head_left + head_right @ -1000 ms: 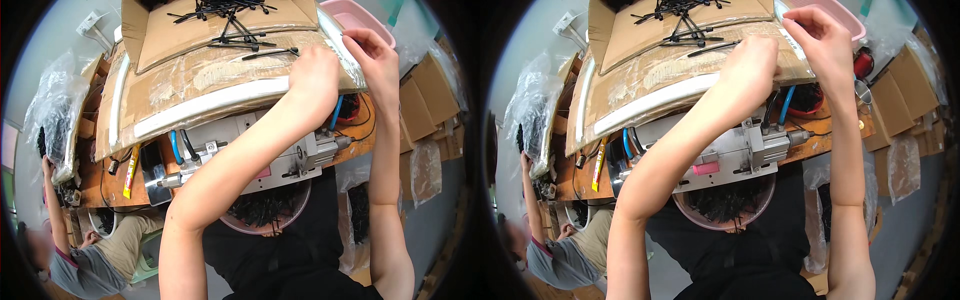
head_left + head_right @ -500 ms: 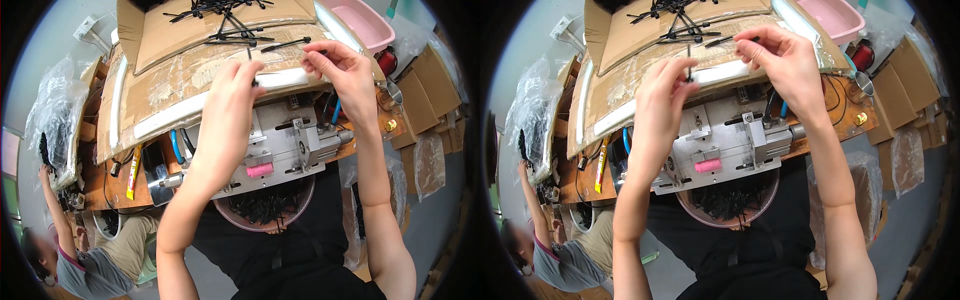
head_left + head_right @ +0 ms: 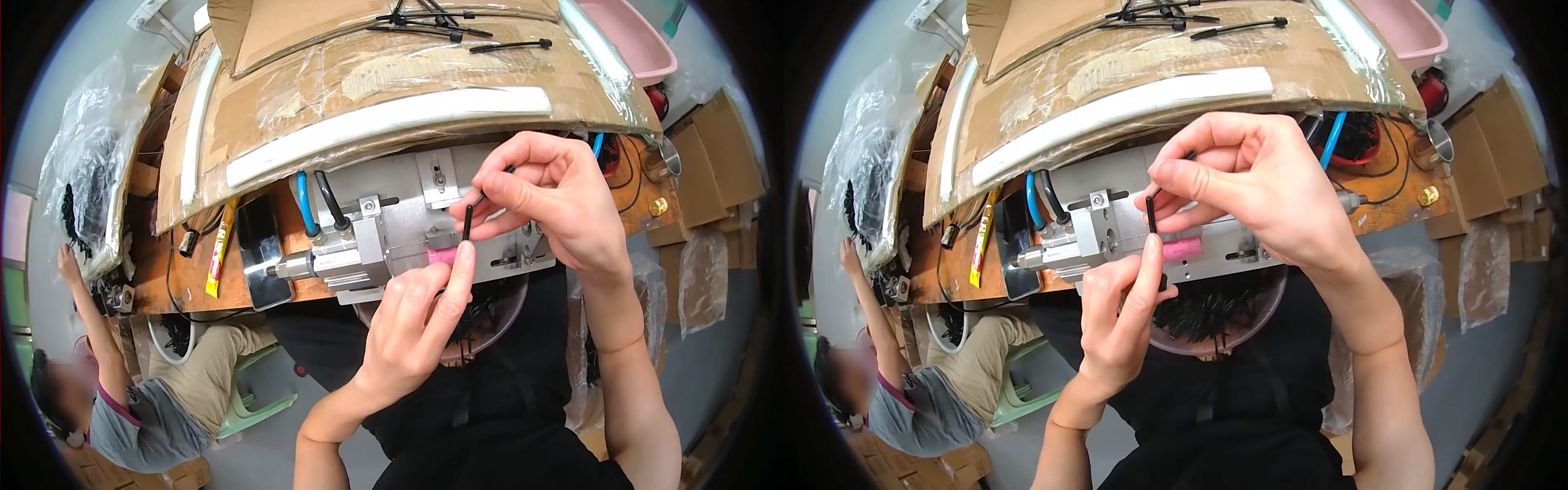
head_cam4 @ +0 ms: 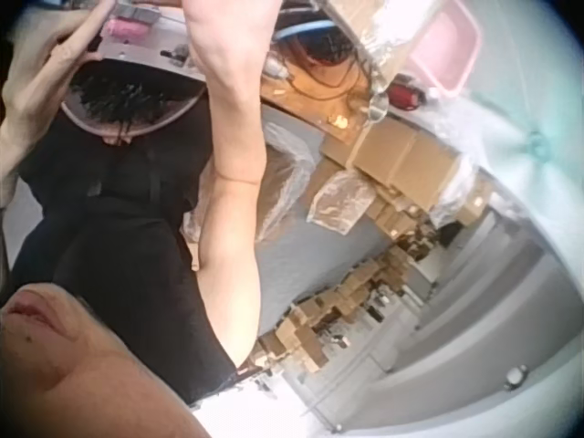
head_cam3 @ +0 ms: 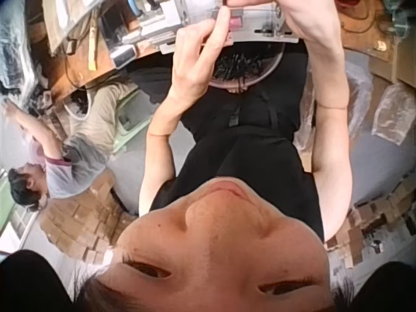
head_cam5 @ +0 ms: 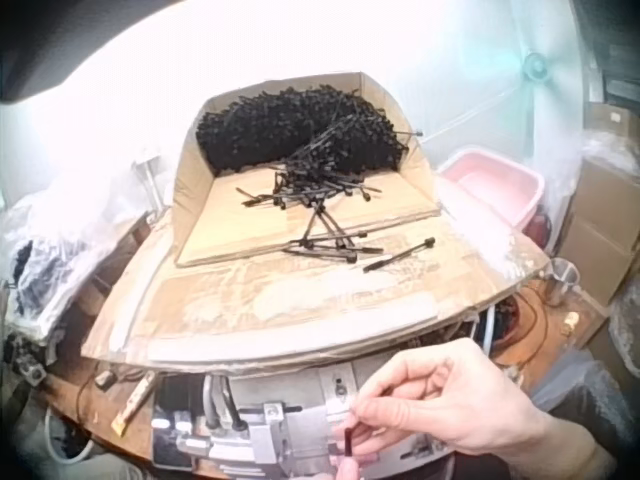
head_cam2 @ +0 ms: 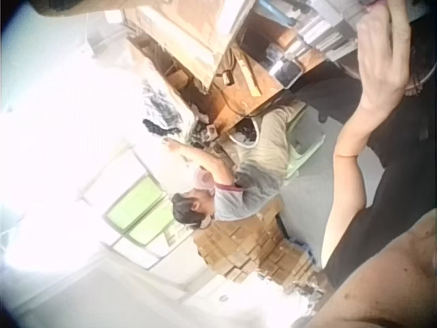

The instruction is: The person repeatedly picks up black cable ties from a cardboard box, places them into a metal processing machine, and operates a lever to cut or trim them. The processed ties are then dropped into a pink plastic basin below the machine. The task is performed continuously throughout the clip.

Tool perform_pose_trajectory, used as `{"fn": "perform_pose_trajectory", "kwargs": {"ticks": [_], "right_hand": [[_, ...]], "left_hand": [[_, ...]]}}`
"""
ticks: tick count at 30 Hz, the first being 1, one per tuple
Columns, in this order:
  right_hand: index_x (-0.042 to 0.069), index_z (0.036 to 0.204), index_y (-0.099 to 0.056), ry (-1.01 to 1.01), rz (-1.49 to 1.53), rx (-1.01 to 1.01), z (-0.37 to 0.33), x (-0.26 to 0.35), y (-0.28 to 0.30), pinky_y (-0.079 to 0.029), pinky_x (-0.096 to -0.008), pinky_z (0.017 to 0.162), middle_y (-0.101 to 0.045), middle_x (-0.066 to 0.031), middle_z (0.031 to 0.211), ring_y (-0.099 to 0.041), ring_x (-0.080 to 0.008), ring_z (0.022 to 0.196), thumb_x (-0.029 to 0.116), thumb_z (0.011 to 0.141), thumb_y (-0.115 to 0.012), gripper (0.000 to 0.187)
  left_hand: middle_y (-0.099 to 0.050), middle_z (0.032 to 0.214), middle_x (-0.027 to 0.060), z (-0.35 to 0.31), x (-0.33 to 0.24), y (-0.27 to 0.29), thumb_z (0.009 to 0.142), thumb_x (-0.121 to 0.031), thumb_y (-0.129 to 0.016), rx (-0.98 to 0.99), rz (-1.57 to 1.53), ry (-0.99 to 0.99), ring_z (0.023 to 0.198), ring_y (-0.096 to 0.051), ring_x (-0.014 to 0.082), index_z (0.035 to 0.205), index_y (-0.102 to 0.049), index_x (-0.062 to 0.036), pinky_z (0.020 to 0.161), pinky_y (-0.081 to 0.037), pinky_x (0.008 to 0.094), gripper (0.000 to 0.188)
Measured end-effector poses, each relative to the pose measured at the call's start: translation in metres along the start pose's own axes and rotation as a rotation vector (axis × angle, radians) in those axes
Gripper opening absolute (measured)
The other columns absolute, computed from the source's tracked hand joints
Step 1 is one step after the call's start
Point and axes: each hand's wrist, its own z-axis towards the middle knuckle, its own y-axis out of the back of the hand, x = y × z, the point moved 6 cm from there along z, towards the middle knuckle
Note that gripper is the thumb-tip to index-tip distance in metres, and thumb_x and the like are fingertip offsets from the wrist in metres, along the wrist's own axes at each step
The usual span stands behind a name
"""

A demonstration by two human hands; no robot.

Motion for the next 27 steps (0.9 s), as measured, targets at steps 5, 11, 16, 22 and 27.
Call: {"fn": "perform_pose_trajectory", "kwargs": {"ticks": [5, 11, 16, 22, 27], "right_hand": [[-0.009, 0.098, -0.063, -0.052, 0.009, 0.047, -0.002, 0.004, -0.002, -0.062, -0.031, 0.072, -0.07, -0.0194, 0.088, -0.071, -0.0205, 0.08, 0.007, 0.092, -0.064, 0.017], [-0.009, 0.09, -0.062, -0.117, -0.08, 0.208, -0.01, 0.007, -0.002, -0.062, -0.0296, 0.066, -0.07, -0.0224, 0.085, -0.072, -0.0238, 0.075, -0.001, 0.088, -0.065, 0.009], [-0.011, 0.095, -0.065, -0.215, -0.171, 0.481, -0.019, -0.003, -0.01, -0.059, -0.0263, 0.065, -0.072, -0.0202, 0.084, -0.073, -0.0218, 0.073, -0.009, 0.082, -0.066, 0.013], [-0.006, 0.109, -0.066, 0.129, -0.432, -0.1, -0.029, -0.017, 0.017, -0.058, -0.025, 0.073, -0.071, -0.0105, 0.09, -0.07, -0.0146, 0.084, 0.006, 0.092, -0.064, 0.021], [-0.006, 0.102, -0.068, 0.22, -0.392, -0.227, -0.051, -0.008, 0.015, -0.058, -0.0266, 0.072, -0.071, -0.0117, 0.088, -0.07, -0.0171, 0.083, 0.006, 0.094, -0.06, 0.017]], "left_hand": [[-0.054, 0.093, 0.0073, -0.002, -0.002, 0.004, 0.071, 0.007, -0.069, 0.044, 0.024, -0.055, 0.082, -0.056, 0.0203, 0.122, -0.062, 0.0032, 0.069, -0.05, 0.0323, 0.052], [-0.058, 0.093, 0.007, -0.005, -0.001, 0.013, 0.062, 0.004, -0.079, 0.152, -0.405, 0.044, 0.079, -0.056, 0.0204, 0.121, -0.064, 0.0027, 0.066, -0.047, 0.0301, 0.061], [-0.059, 0.096, 0.0093, -0.025, -0.008, 0.014, 0.063, 0.007, -0.079, 0.26, -0.784, 0.211, 0.079, -0.054, 0.0198, 0.125, -0.061, 0.0043, 0.067, -0.049, 0.0299, 0.065], [-0.052, 0.097, 0.0116, -0.041, -0.008, -0.029, 0.077, 0.006, -0.068, 0.27, -0.143, 0.282, 0.084, -0.052, 0.0229, 0.139, -0.04, 0.0093, 0.075, -0.047, 0.0323, 0.068], [-0.05, 0.095, 0.0105, -0.044, -0.003, -0.056, 0.077, 0.005, -0.06, 0.317, 0.129, 0.267, 0.083, -0.052, 0.0219, 0.139, -0.038, 0.0108, 0.077, -0.047, 0.0312, 0.066]]}}
